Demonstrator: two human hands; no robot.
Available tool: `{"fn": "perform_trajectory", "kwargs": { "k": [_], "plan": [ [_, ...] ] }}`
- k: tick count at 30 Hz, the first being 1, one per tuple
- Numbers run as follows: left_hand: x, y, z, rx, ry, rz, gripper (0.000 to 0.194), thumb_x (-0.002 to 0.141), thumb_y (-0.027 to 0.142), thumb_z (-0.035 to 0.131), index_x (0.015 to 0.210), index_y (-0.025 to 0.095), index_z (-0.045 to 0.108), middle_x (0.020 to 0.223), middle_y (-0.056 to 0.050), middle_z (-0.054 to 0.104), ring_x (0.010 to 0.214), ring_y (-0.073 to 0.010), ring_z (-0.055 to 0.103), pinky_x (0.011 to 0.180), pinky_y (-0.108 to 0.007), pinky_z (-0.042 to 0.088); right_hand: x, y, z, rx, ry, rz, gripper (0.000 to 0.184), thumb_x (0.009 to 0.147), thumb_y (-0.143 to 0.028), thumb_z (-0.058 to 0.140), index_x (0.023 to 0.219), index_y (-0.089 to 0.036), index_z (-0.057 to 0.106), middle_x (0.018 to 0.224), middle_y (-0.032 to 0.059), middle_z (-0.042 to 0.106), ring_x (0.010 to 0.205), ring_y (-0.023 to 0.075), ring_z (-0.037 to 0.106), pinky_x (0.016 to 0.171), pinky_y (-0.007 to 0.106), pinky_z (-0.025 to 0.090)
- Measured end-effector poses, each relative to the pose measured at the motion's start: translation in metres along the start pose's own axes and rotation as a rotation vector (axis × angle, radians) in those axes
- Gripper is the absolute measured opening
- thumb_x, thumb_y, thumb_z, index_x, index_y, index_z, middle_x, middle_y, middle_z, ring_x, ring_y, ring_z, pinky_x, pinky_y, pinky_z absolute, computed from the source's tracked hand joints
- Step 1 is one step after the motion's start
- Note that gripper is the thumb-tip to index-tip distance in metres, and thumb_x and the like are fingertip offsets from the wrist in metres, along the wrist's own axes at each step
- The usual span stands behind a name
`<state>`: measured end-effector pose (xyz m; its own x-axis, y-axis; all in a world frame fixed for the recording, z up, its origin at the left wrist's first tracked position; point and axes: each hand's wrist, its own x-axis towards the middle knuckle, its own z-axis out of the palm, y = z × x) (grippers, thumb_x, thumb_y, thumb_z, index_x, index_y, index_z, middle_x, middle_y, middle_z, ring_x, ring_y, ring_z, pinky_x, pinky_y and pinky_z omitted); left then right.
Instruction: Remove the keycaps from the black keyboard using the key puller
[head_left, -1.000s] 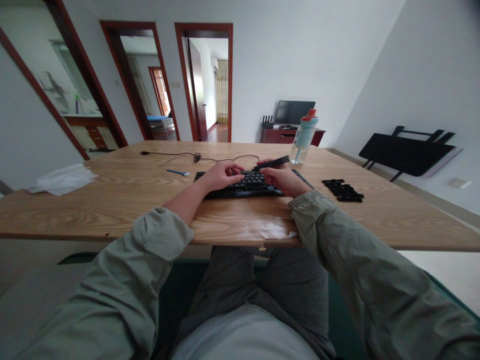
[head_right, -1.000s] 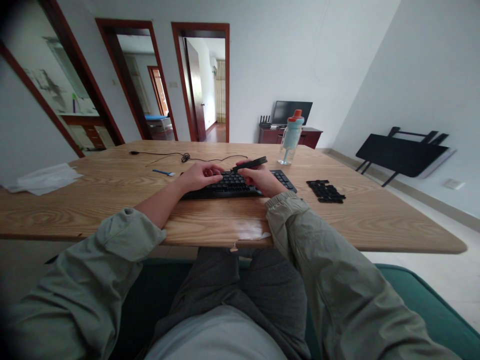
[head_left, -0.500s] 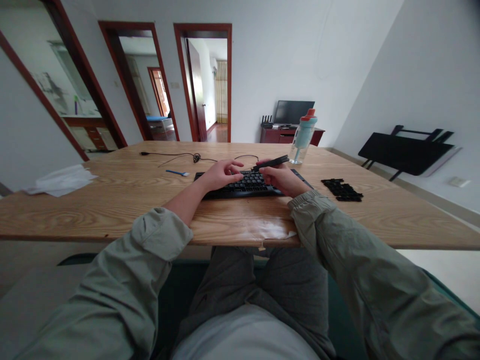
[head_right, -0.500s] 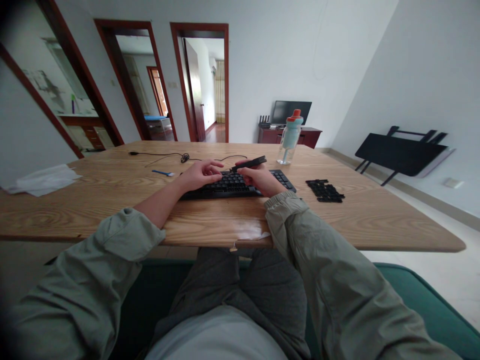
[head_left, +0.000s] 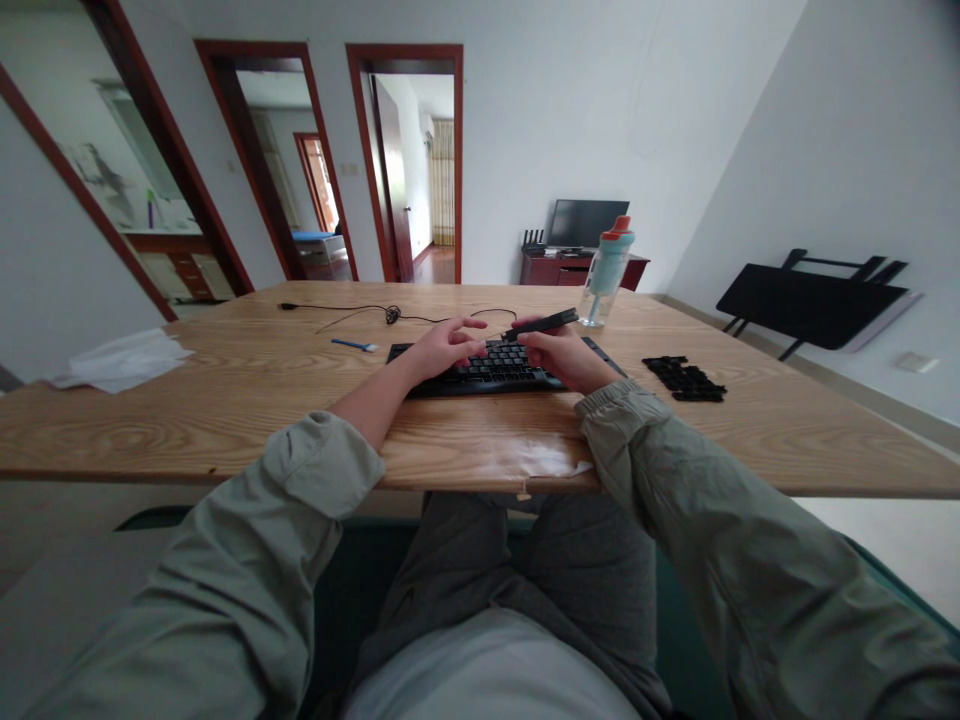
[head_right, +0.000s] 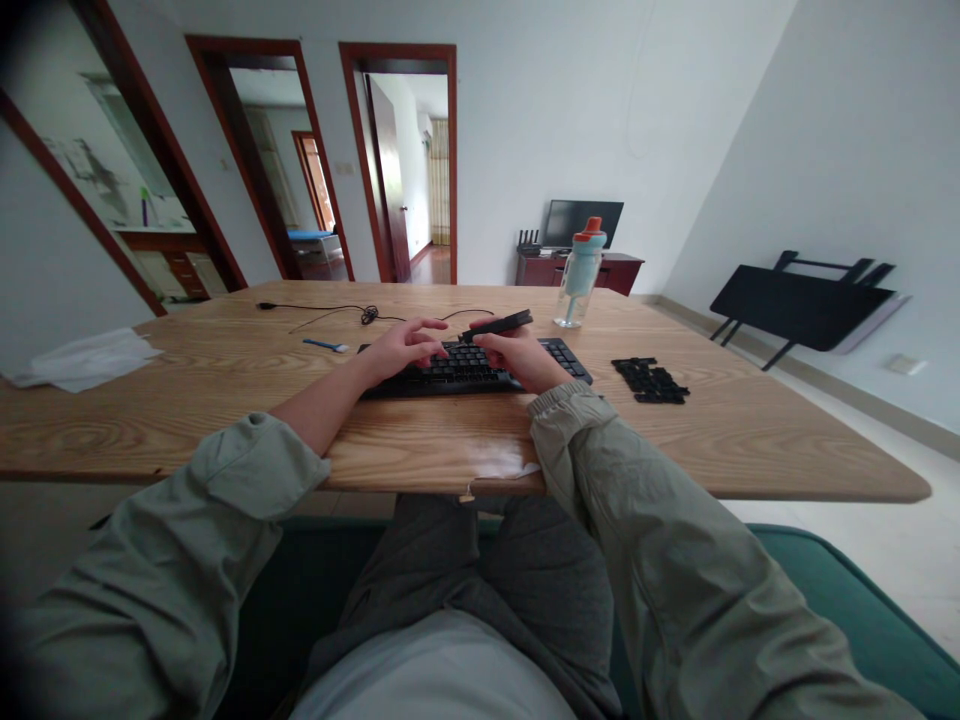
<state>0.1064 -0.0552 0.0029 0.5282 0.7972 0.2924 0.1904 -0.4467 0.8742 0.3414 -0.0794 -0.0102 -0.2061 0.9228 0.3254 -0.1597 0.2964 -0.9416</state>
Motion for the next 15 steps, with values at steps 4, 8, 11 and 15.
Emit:
{"fn": "perform_trajectory", "kwargs": {
  "k": [4, 8, 11, 15],
  "plan": [
    [-0.0017, 0.0038, 0.0008, -0.031, 0.020, -0.020, 0.054, 0.081, 0.029, 0.070, 0.130, 0.015, 0.055, 0.087, -0.005, 0.073, 0.068, -0.0116, 0.062, 0.064, -0.024, 0.049, -0.0008, -0.0009, 0.0012, -0.007, 0.008, 0.002, 0.041, 0.067, -0.031, 0.082, 0.103, -0.020, 0.066, 0.061, -0.0058, 0.048, 0.053, 0.0085, 0.038, 0.049, 0.025, 0.027],
    [-0.0008, -0.0001, 0.0020, -0.034, -0.026, -0.028, 0.059, 0.078, 0.029, 0.075, 0.132, 0.016, 0.054, 0.086, -0.003, 0.071, 0.070, -0.0118, 0.062, 0.064, -0.024, 0.049, -0.0020, -0.0032, 0.0024, -0.003, 0.006, 0.009, 0.040, 0.067, -0.031, 0.082, 0.102, -0.019, 0.067, 0.060, -0.0062, 0.046, 0.054, 0.0085, 0.038, 0.049, 0.025, 0.027],
    [-0.0002, -0.0027, 0.0031, -0.053, -0.070, -0.036, 0.064, 0.077, 0.029, 0.076, 0.135, 0.017, 0.051, 0.084, -0.002, 0.069, 0.068, -0.0108, 0.061, 0.064, -0.023, 0.048, -0.0021, -0.0038, 0.0024, -0.009, 0.007, 0.006, 0.040, 0.067, -0.031, 0.082, 0.102, -0.019, 0.067, 0.059, -0.0062, 0.046, 0.054, 0.0085, 0.039, 0.050, 0.025, 0.028],
    [-0.0012, -0.0004, 0.0036, -0.065, -0.071, -0.031, 0.066, 0.078, 0.028, 0.075, 0.137, 0.016, 0.048, 0.081, -0.001, 0.068, 0.068, -0.0108, 0.060, 0.064, -0.023, 0.048, -0.0012, -0.0018, 0.0012, -0.034, 0.002, 0.004, 0.042, 0.066, -0.033, 0.082, 0.102, -0.019, 0.067, 0.059, -0.0061, 0.046, 0.053, 0.0090, 0.039, 0.049, 0.025, 0.027]
  ]
}}
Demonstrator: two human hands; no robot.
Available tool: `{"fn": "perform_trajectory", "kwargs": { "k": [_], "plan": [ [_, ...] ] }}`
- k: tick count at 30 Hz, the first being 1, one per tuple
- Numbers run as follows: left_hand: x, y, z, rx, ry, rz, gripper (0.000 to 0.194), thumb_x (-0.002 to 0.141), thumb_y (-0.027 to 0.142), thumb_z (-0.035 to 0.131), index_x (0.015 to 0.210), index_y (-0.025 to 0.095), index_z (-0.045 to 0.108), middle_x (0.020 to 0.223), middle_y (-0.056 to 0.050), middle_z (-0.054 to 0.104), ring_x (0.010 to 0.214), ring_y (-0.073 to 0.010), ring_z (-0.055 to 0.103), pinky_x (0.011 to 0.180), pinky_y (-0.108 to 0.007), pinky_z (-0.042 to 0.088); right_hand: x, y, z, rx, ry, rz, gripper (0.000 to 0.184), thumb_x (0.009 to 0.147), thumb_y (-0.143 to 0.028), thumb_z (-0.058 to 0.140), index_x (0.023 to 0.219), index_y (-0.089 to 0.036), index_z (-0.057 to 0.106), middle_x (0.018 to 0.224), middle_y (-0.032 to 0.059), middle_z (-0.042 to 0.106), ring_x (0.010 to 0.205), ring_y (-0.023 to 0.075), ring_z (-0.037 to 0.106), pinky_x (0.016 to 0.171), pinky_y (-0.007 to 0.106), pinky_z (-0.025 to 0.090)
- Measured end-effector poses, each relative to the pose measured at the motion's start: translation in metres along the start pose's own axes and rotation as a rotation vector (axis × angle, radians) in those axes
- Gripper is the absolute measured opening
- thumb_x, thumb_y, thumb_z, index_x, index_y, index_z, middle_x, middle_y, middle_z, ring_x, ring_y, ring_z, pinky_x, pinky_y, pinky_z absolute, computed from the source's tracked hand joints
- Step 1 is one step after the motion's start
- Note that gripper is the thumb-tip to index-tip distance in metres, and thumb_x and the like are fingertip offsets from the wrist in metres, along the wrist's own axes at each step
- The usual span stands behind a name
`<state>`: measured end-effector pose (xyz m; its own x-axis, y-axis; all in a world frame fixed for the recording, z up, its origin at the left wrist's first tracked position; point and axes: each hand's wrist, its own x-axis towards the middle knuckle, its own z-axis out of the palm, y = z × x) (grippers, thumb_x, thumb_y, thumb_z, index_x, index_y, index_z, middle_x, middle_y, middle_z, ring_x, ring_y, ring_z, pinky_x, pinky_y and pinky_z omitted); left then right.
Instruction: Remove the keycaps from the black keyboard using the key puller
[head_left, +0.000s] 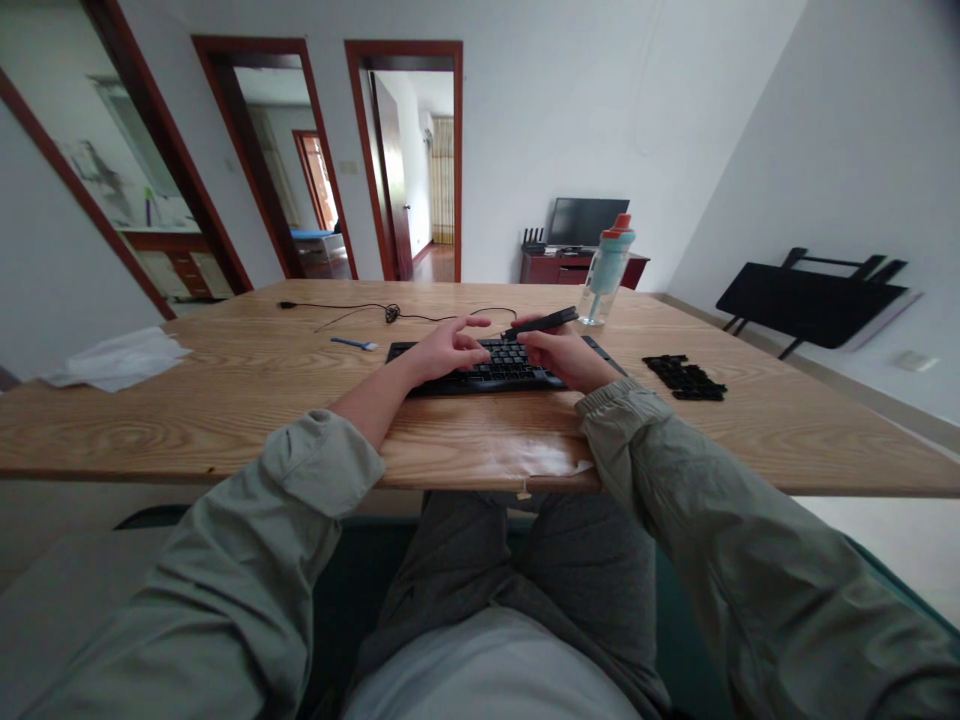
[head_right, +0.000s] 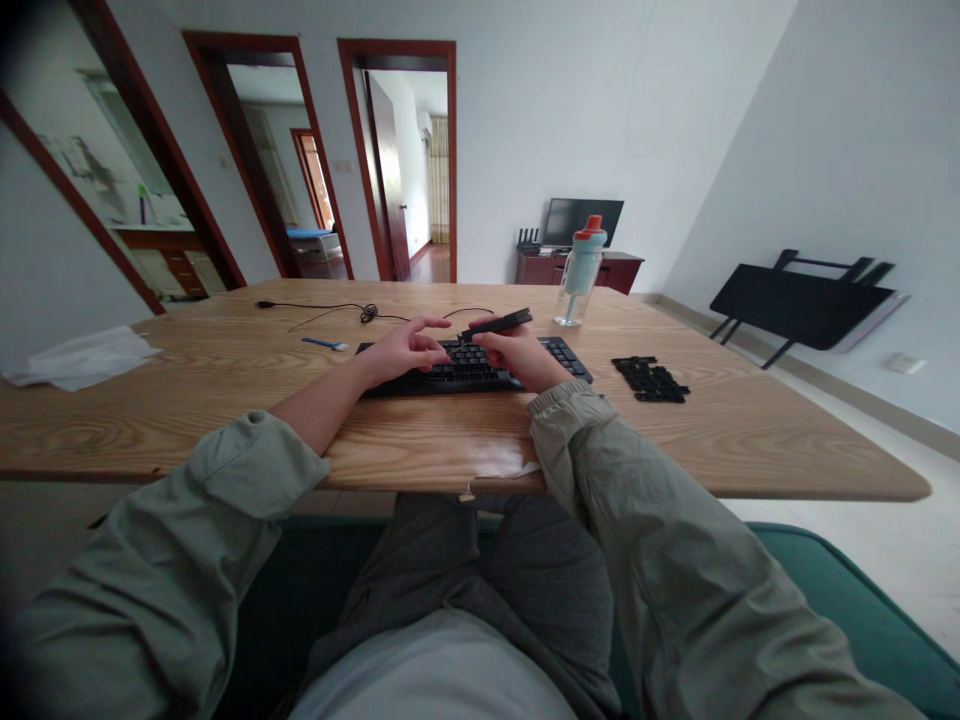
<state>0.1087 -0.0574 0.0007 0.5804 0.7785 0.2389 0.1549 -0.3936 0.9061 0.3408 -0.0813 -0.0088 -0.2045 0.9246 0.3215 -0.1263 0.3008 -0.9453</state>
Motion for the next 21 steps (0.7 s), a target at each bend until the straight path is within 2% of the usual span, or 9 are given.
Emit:
{"fn": "perform_trajectory", "kwargs": {
  "k": [5, 14, 19, 21],
  "plan": [
    [-0.0021, 0.0046, -0.0017, 0.002, 0.078, 0.042, 0.064, 0.079, 0.028, 0.074, 0.136, 0.016, 0.048, 0.078, 0.000, 0.068, 0.066, -0.0100, 0.059, 0.063, -0.022, 0.046, -0.0010, 0.0005, -0.0004, -0.006, -0.036, 0.009, 0.040, 0.069, -0.031, 0.080, 0.104, -0.018, 0.067, 0.058, -0.0065, 0.046, 0.053, 0.0088, 0.039, 0.049, 0.025, 0.027],
    [-0.0017, 0.0027, 0.0001, -0.014, -0.026, -0.013, 0.072, 0.072, 0.028, 0.079, 0.136, 0.015, 0.048, 0.081, -0.002, 0.070, 0.068, -0.0115, 0.062, 0.064, -0.023, 0.046, -0.0010, 0.0000, -0.0003, -0.018, -0.006, 0.000, 0.038, 0.068, -0.033, 0.080, 0.102, -0.019, 0.069, 0.060, -0.0059, 0.047, 0.054, 0.0092, 0.040, 0.049, 0.025, 0.028],
    [-0.0022, 0.0063, -0.0042, 0.021, 0.099, 0.019, 0.065, 0.073, 0.031, 0.078, 0.131, 0.014, 0.054, 0.078, -0.001, 0.069, 0.065, -0.0111, 0.060, 0.062, -0.023, 0.045, 0.0000, 0.0011, -0.0002, 0.005, -0.016, 0.010, 0.037, 0.069, -0.031, 0.081, 0.101, -0.018, 0.069, 0.059, -0.0062, 0.045, 0.053, 0.0086, 0.039, 0.048, 0.024, 0.027],
    [-0.0020, 0.0063, -0.0049, 0.015, 0.103, 0.020, 0.062, 0.073, 0.031, 0.078, 0.128, 0.014, 0.056, 0.078, -0.002, 0.069, 0.066, -0.0117, 0.061, 0.063, -0.023, 0.046, 0.0003, 0.0016, -0.0003, 0.012, -0.014, 0.010, 0.038, 0.068, -0.031, 0.081, 0.101, -0.018, 0.069, 0.058, -0.0064, 0.045, 0.052, 0.0084, 0.038, 0.048, 0.024, 0.027]
  ]
}}
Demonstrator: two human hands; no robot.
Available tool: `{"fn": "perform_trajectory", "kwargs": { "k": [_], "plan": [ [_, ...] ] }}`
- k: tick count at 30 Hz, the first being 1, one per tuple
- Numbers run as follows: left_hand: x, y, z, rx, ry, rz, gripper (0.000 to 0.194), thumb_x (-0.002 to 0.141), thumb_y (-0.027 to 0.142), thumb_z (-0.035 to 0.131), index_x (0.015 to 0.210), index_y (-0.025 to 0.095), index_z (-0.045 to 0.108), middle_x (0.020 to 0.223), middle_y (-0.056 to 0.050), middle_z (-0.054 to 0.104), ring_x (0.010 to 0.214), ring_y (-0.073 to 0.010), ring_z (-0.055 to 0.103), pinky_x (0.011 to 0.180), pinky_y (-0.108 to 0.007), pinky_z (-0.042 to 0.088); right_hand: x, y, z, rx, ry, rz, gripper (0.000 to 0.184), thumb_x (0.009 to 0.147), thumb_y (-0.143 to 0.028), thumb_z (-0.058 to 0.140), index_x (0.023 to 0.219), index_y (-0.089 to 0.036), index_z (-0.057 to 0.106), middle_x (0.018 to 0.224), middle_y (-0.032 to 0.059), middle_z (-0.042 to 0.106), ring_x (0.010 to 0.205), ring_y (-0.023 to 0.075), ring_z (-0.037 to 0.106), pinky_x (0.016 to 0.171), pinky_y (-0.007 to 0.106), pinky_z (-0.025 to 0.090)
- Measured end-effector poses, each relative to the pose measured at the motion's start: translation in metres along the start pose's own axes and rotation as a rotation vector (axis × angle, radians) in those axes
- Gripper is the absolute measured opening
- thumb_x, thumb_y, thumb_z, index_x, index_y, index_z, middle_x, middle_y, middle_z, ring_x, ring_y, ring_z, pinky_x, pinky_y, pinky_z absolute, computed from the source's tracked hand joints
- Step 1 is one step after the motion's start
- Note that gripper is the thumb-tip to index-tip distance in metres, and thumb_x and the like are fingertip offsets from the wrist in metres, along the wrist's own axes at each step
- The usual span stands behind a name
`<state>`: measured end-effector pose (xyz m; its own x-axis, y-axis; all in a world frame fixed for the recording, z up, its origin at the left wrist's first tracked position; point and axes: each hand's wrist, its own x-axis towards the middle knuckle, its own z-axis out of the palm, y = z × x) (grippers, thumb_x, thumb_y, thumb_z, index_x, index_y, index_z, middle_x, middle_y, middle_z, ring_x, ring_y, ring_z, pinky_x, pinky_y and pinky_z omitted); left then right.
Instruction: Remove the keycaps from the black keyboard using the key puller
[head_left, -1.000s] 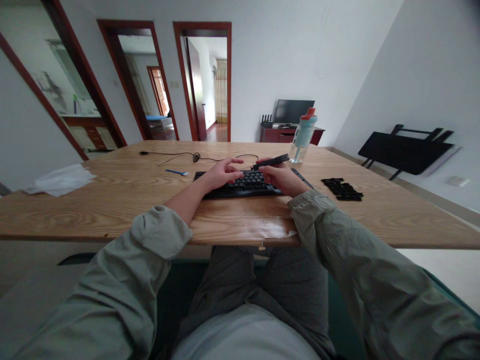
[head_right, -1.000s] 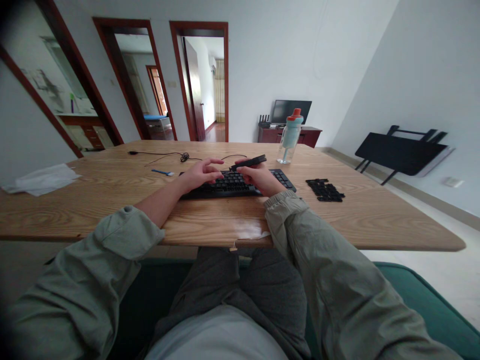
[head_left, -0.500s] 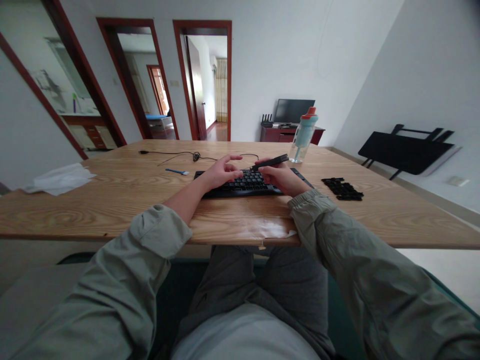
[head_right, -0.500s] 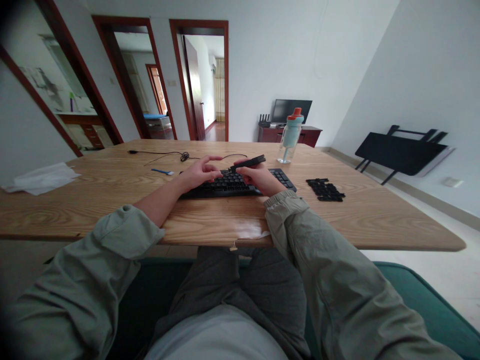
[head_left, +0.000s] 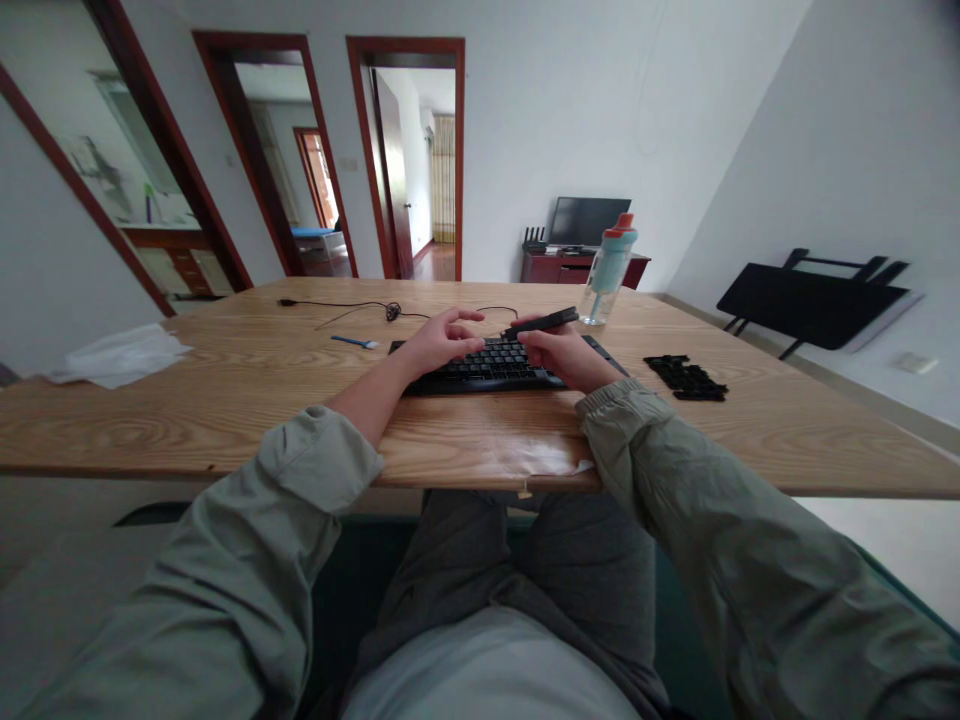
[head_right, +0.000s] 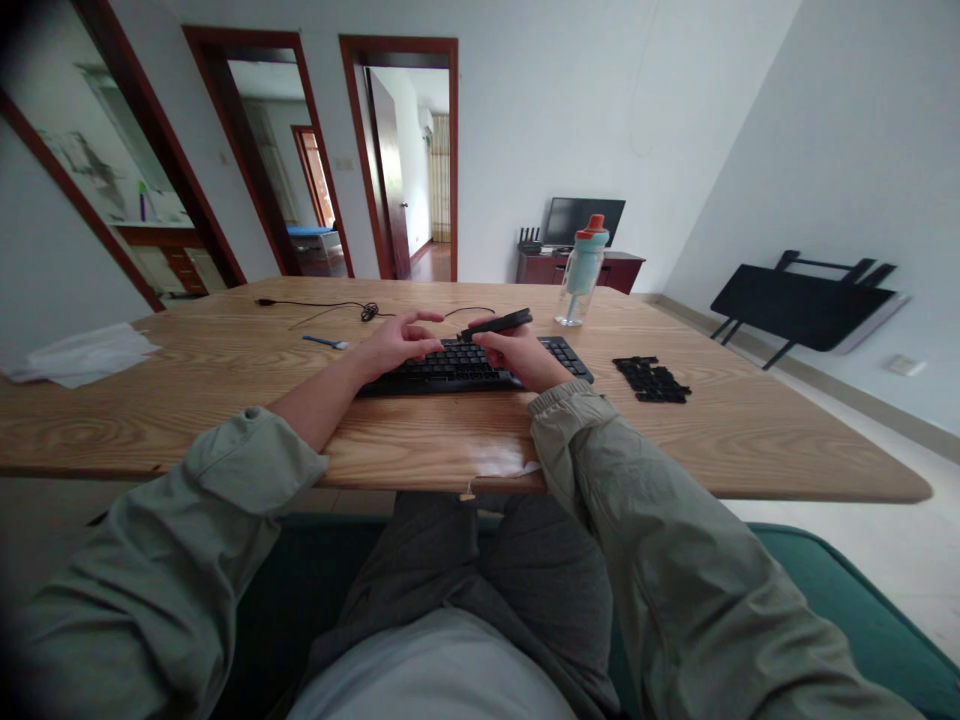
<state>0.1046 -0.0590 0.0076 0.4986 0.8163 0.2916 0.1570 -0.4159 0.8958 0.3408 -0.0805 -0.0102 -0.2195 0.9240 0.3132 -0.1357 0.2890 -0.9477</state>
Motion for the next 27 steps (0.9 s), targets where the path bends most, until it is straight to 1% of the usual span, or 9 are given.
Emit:
{"fn": "perform_trajectory", "kwargs": {
  "k": [4, 6, 8, 13, 15, 17, 20, 24, 27],
  "plan": [
    [0.002, -0.004, 0.001, -0.004, -0.134, 0.020, 0.058, 0.068, 0.030, 0.082, 0.120, 0.013, 0.061, 0.079, -0.003, 0.070, 0.071, -0.0134, 0.064, 0.068, -0.026, 0.049, 0.000, 0.000, 0.000, -0.004, 0.010, -0.003, 0.039, 0.068, -0.033, 0.082, 0.102, -0.018, 0.069, 0.059, -0.0067, 0.045, 0.053, 0.0082, 0.039, 0.048, 0.024, 0.028],
    [0.003, -0.006, 0.001, 0.018, -0.160, 0.047, 0.056, 0.067, 0.031, 0.082, 0.117, 0.013, 0.063, 0.077, -0.003, 0.070, 0.071, -0.0136, 0.064, 0.069, -0.027, 0.049, -0.001, -0.001, 0.001, -0.014, 0.011, 0.003, 0.039, 0.068, -0.033, 0.081, 0.102, -0.018, 0.069, 0.059, -0.0066, 0.045, 0.053, 0.0083, 0.039, 0.049, 0.024, 0.029],
    [0.004, -0.008, -0.001, 0.051, -0.124, 0.055, 0.053, 0.068, 0.033, 0.081, 0.115, 0.012, 0.065, 0.076, -0.002, 0.069, 0.068, -0.0131, 0.062, 0.067, -0.026, 0.048, -0.002, -0.003, 0.002, -0.027, 0.007, 0.010, 0.039, 0.068, -0.033, 0.081, 0.101, -0.018, 0.068, 0.059, -0.0062, 0.046, 0.053, 0.0086, 0.039, 0.049, 0.024, 0.029],
    [0.007, -0.009, -0.008, 0.069, 0.056, 0.079, 0.051, 0.070, 0.039, 0.078, 0.111, 0.011, 0.066, 0.082, -0.005, 0.070, 0.070, -0.0139, 0.061, 0.066, -0.027, 0.046, -0.002, -0.003, 0.002, -0.039, -0.009, 0.009, 0.035, 0.069, -0.032, 0.080, 0.099, -0.018, 0.069, 0.057, -0.0056, 0.047, 0.051, 0.0087, 0.039, 0.047, 0.025, 0.026],
    [0.007, -0.009, -0.008, 0.075, 0.081, 0.096, 0.048, 0.071, 0.041, 0.077, 0.108, 0.010, 0.068, 0.083, -0.006, 0.070, 0.071, -0.0142, 0.061, 0.067, -0.027, 0.046, -0.002, -0.002, 0.001, -0.046, -0.012, 0.003, 0.036, 0.069, -0.032, 0.080, 0.100, -0.018, 0.069, 0.057, -0.0055, 0.047, 0.051, 0.0088, 0.039, 0.047, 0.025, 0.027],
    [0.007, -0.010, -0.008, 0.110, 0.081, 0.102, 0.045, 0.071, 0.042, 0.077, 0.103, 0.010, 0.070, 0.081, -0.006, 0.069, 0.070, -0.0141, 0.060, 0.066, -0.028, 0.046, -0.001, -0.001, 0.001, -0.051, -0.004, 0.001, 0.037, 0.069, -0.034, 0.081, 0.100, -0.018, 0.069, 0.058, -0.0054, 0.047, 0.051, 0.0089, 0.040, 0.047, 0.025, 0.027],
    [0.007, -0.011, -0.006, 0.166, 0.020, 0.111, 0.042, 0.070, 0.042, 0.078, 0.097, 0.011, 0.071, 0.079, -0.006, 0.069, 0.070, -0.0144, 0.060, 0.066, -0.028, 0.047, 0.001, 0.001, 0.000, -0.050, 0.025, -0.012, 0.038, 0.069, -0.036, 0.082, 0.100, -0.019, 0.068, 0.058, -0.0057, 0.046, 0.052, 0.0089, 0.038, 0.047, 0.025, 0.027],
    [0.006, -0.010, 0.000, 0.184, -0.109, 0.136, 0.039, 0.071, 0.039, 0.078, 0.097, 0.012, 0.071, 0.082, -0.006, 0.071, 0.071, -0.0150, 0.063, 0.066, -0.028, 0.049, 0.003, 0.002, -0.001, -0.051, 0.056, -0.039, 0.038, 0.070, -0.036, 0.081, 0.100, -0.018, 0.068, 0.058, -0.0058, 0.045, 0.052, 0.0092, 0.038, 0.047, 0.025, 0.027],
    [0.004, -0.008, 0.004, 0.242, -0.135, 0.157, 0.037, 0.073, 0.040, 0.076, 0.097, 0.012, 0.072, 0.081, -0.007, 0.072, 0.069, -0.0144, 0.062, 0.063, -0.027, 0.048, 0.003, 0.002, -0.001, -0.057, 0.060, -0.047, 0.036, 0.070, -0.035, 0.080, 0.100, -0.019, 0.068, 0.058, -0.0055, 0.045, 0.053, 0.0096, 0.038, 0.047, 0.026, 0.026]
  ]
}}
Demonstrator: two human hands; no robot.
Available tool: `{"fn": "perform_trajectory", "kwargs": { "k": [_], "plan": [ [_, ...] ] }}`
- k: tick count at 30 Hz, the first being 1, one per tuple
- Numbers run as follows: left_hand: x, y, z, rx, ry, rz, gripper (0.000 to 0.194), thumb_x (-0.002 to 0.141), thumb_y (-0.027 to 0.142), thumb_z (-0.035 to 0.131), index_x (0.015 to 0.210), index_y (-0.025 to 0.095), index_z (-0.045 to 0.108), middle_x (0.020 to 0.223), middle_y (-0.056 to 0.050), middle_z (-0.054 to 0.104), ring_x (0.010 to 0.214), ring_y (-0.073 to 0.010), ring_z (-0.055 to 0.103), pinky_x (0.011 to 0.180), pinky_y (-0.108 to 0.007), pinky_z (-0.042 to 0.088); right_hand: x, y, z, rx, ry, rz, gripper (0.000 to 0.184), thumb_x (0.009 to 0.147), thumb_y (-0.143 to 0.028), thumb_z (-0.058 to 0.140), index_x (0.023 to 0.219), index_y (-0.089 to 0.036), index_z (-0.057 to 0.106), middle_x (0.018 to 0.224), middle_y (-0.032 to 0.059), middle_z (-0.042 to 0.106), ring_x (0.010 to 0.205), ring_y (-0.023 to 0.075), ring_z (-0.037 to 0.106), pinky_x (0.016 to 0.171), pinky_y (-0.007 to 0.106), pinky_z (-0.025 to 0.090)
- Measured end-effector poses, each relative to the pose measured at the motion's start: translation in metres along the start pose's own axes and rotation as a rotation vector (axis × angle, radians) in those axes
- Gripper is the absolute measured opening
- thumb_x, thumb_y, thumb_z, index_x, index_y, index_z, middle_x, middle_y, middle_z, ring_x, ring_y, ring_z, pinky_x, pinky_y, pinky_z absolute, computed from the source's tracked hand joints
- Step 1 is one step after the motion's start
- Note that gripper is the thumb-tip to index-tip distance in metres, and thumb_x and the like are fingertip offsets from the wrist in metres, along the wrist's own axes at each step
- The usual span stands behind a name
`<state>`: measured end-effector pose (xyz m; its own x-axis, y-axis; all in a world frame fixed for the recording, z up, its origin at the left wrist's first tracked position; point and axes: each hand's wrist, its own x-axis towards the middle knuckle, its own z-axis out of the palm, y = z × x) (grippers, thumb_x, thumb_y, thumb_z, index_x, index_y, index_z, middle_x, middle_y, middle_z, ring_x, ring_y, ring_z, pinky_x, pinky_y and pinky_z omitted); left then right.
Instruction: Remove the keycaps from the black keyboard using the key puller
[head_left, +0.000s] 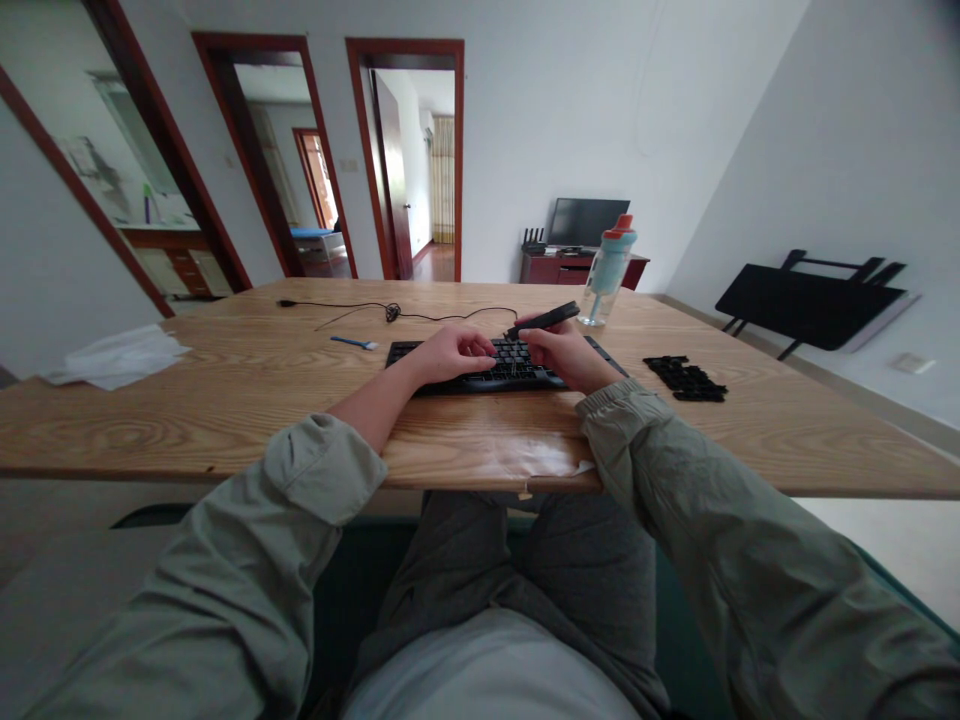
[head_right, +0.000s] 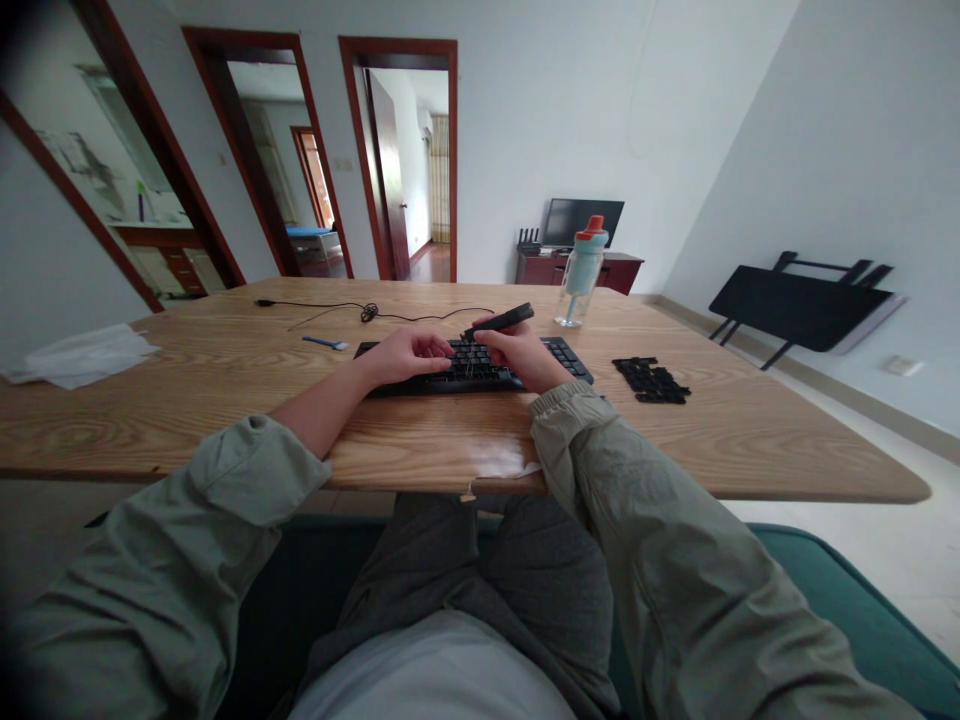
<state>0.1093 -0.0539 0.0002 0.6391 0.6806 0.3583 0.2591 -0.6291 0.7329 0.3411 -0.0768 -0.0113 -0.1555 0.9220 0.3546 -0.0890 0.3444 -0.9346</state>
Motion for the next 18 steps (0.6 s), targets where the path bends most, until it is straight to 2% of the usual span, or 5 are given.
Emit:
{"fn": "perform_trajectory", "kwargs": {
  "k": [3, 6, 13, 15, 18],
  "plan": [
    [0.0001, 0.0013, 0.0011, 0.057, -0.004, 0.007, 0.035, 0.074, 0.041, 0.074, 0.094, 0.013, 0.073, 0.078, -0.005, 0.071, 0.066, -0.0133, 0.059, 0.059, -0.025, 0.045, -0.0011, -0.0017, 0.0008, -0.003, 0.000, 0.020, 0.034, 0.069, -0.034, 0.080, 0.097, -0.019, 0.068, 0.057, -0.0054, 0.046, 0.051, 0.0098, 0.038, 0.047, 0.026, 0.026],
    [0.0003, 0.0013, -0.0010, 0.085, -0.003, -0.001, 0.033, 0.077, 0.045, 0.070, 0.083, 0.013, 0.073, 0.073, -0.004, 0.068, 0.065, -0.0134, 0.056, 0.059, -0.025, 0.043, -0.0030, -0.0039, 0.0018, 0.020, -0.025, 0.049, 0.030, 0.069, -0.031, 0.078, 0.094, -0.019, 0.067, 0.056, -0.0056, 0.046, 0.050, 0.0098, 0.039, 0.048, 0.026, 0.027],
    [0.0001, 0.0033, -0.0075, 0.047, 0.119, -0.017, 0.030, 0.079, 0.044, 0.066, 0.074, 0.014, 0.067, 0.065, 0.000, 0.061, 0.060, -0.0122, 0.050, 0.058, -0.026, 0.040, -0.0041, -0.0044, 0.0023, -0.018, -0.062, 0.064, 0.027, 0.070, -0.030, 0.075, 0.092, -0.018, 0.066, 0.054, -0.0048, 0.047, 0.049, 0.0103, 0.042, 0.047, 0.026, 0.025],
    [0.0001, 0.0023, -0.0062, 0.041, 0.069, -0.014, 0.030, 0.079, 0.044, 0.066, 0.077, 0.014, 0.068, 0.066, -0.001, 0.062, 0.061, -0.0125, 0.052, 0.059, -0.026, 0.041, -0.0034, -0.0035, 0.0019, -0.020, -0.039, 0.040, 0.028, 0.070, -0.032, 0.076, 0.093, -0.018, 0.067, 0.054, -0.0051, 0.047, 0.049, 0.0100, 0.041, 0.046, 0.026, 0.024],
    [0.0000, 0.0015, -0.0008, 0.014, -0.067, -0.011, 0.031, 0.078, 0.043, 0.069, 0.087, 0.014, 0.070, 0.077, -0.003, 0.068, 0.068, -0.0139, 0.058, 0.065, -0.027, 0.045, -0.0023, -0.0026, 0.0007, -0.015, 0.001, -0.009, 0.029, 0.071, -0.033, 0.078, 0.094, -0.018, 0.067, 0.055, -0.0053, 0.046, 0.050, 0.0096, 0.039, 0.047, 0.026, 0.025]
  ]
}}
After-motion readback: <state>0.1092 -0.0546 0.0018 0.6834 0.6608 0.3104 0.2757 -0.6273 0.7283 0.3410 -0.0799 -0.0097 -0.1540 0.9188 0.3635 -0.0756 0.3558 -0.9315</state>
